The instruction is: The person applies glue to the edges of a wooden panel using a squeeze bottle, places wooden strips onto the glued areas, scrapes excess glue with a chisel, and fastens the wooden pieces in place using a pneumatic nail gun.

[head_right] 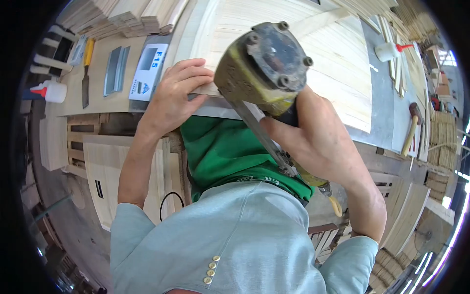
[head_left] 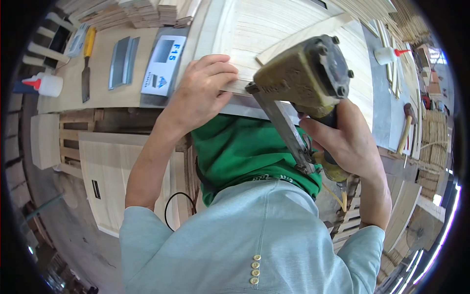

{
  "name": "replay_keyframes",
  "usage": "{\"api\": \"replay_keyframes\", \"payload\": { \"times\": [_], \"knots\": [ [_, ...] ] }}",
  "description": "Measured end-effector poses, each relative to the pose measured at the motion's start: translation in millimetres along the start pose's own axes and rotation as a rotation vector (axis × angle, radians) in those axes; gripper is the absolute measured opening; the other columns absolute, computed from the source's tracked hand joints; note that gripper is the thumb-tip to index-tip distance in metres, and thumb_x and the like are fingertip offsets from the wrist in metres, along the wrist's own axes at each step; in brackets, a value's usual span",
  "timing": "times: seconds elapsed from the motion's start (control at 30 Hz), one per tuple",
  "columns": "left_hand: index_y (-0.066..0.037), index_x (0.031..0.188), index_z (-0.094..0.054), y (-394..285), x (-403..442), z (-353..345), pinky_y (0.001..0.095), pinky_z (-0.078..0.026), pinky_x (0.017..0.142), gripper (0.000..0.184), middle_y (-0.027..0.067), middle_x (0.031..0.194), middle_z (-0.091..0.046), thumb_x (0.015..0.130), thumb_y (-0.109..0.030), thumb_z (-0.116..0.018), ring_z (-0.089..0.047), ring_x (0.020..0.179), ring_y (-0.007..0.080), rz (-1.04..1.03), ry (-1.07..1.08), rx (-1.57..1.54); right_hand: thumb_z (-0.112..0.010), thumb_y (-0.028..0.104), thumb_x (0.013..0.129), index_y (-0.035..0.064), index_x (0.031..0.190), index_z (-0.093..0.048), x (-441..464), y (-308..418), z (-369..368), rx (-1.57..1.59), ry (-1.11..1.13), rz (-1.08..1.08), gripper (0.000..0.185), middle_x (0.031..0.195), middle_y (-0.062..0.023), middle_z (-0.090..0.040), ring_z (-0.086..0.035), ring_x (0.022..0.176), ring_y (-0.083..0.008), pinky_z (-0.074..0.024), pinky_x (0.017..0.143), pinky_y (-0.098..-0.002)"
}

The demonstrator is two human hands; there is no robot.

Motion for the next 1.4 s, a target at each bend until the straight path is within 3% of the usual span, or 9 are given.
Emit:
{"api": "replay_keyframes", "payload": {
  "times": [0.27, 0.4, 0.53, 0.87, 1.0, 1.17, 1.27, 1.4],
  "knots": [
    [0.0, 0.101, -0.068, -2.5, 3.2, 0.6, 0.0384, -0.045, 0.101, 0.031, 0.0078, 0.111, -0.067, 0.07, 0.003, -0.071, -0.055, 0.121, 0.0265, 0.048, 0.05, 0.011, -0.067, 0.013, 0.082, -0.0068, 0.1, -0.056, -37.7, -43.0, 44.2, 0.05, -0.093, -0.306, 0.029, 0.074, -0.0094, -0.063, -0.059, 0.061, -0.0137, -0.047, 0.057, -0.0306],
    [0.0, 0.099, -0.067, -5.4, 6.5, -0.1, 0.0386, -0.045, 0.101, 0.031, 0.0072, 0.112, -0.066, 0.069, 0.005, -0.07, -0.055, 0.121, 0.0267, 0.066, 0.08, 0.013, -0.068, 0.014, 0.081, -0.006, 0.097, -0.058, -43.4, -57.9, 57.2, 0.179, -0.125, -0.263, 0.027, 0.067, -0.0056, -0.061, -0.057, 0.059, -0.011, -0.0452, 0.053, -0.0269],
    [-0.001, 0.101, -0.067, -6.8, 8.3, -0.4, 0.0384, -0.044, 0.102, 0.033, 0.0067, 0.113, -0.066, 0.069, 0.007, -0.07, -0.054, 0.123, 0.0271, 0.109, 0.105, 0.017, -0.068, 0.011, 0.08, -0.0049, 0.096, -0.059, -73.1, -83.6, 94.8, 0.202, -0.244, -0.37, 0.024, 0.069, -0.0033, -0.06, -0.056, 0.057, -0.0086, -0.0446, 0.051, -0.0255],
    [-0.001, 0.108, -0.067, -10.9, 9.0, -3.7, 0.039, -0.043, 0.105, 0.039, 0.0081, 0.12, -0.064, 0.07, 0.008, -0.069, -0.051, 0.127, 0.0276, 0.18, 0.182, 0.058, -0.07, 0.008, 0.079, -0.0046, 0.095, -0.059, -96.8, -138.9, 125.9, 0.361, -0.341, -0.385, 0.023, 0.07, -0.0044, -0.06, -0.056, 0.056, -0.0112, -0.0451, 0.051, -0.0261],
    [0.0, 0.109, -0.066, -19.4, 16.4, -1.1, 0.0394, -0.043, 0.104, 0.04, 0.0088, 0.121, -0.063, 0.07, 0.007, -0.07, -0.05, 0.128, 0.0276, 0.232, 0.257, 0.069, -0.07, 0.008, 0.078, -0.0043, 0.095, -0.059, -118.8, -157.9, 170.3, 0.344, -0.533, -0.328, 0.023, 0.07, -0.0065, -0.061, -0.058, 0.055, -0.0135, -0.0461, 0.051, -0.0268],
    [0.002, 0.112, -0.063, -17.2, 59.0, -0.8, 0.0364, -0.046, 0.095, 0.037, 0.016, 0.116, -0.062, 0.076, -0.004, -0.071, -0.056, 0.112, 0.0332, 0.313, 0.277, 0.081, -0.069, 0.018, 0.085, -0.0005, 0.103, -0.054, -121.5, -243.3, 242.6, 0.451, -0.681, -0.299, 0.029, 0.084, -0.0082, -0.058, -0.06, 0.055, -0.0173, -0.05, 0.048, -0.0302],
    [0.001, 0.115, -0.061, -18.1, 102.4, -19.5, 0.0367, -0.046, 0.094, 0.04, 0.0161, 0.115, -0.062, 0.078, -0.009, -0.071, -0.056, 0.11, 0.0331, 0.235, 0.125, 0.061, -0.066, 0.016, 0.086, 0.0018, 0.096, -0.054, -103.8, -295.8, 278.4, 0.565, -0.749, -0.293, 0.021, 0.072, -0.0072, -0.058, -0.061, 0.055, -0.0169, -0.052, 0.047, -0.0292],
    [0.001, 0.117, -0.06, -14.3, 133.9, -52.4, 0.0374, -0.047, 0.091, 0.043, 0.0157, 0.111, -0.061, 0.078, -0.012, -0.072, -0.057, 0.105, 0.0323, 0.146, 0.11, 0.183, -0.066, 0.019, 0.088, 0.0044, 0.102, -0.054, -81.7, -389.6, 310.8, 0.774, -0.724, -0.311, 0.023, 0.08, -0.0084, -0.059, -0.06, 0.055, -0.0179, -0.0524, 0.047, -0.0285]
  ]
}}
Point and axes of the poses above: each hand's wrist, its own x-axis towards the middle knuckle, its own z-axis out of the back of the hand, y = z × x, the point moved 7 cm from there along x, towards the middle knuckle
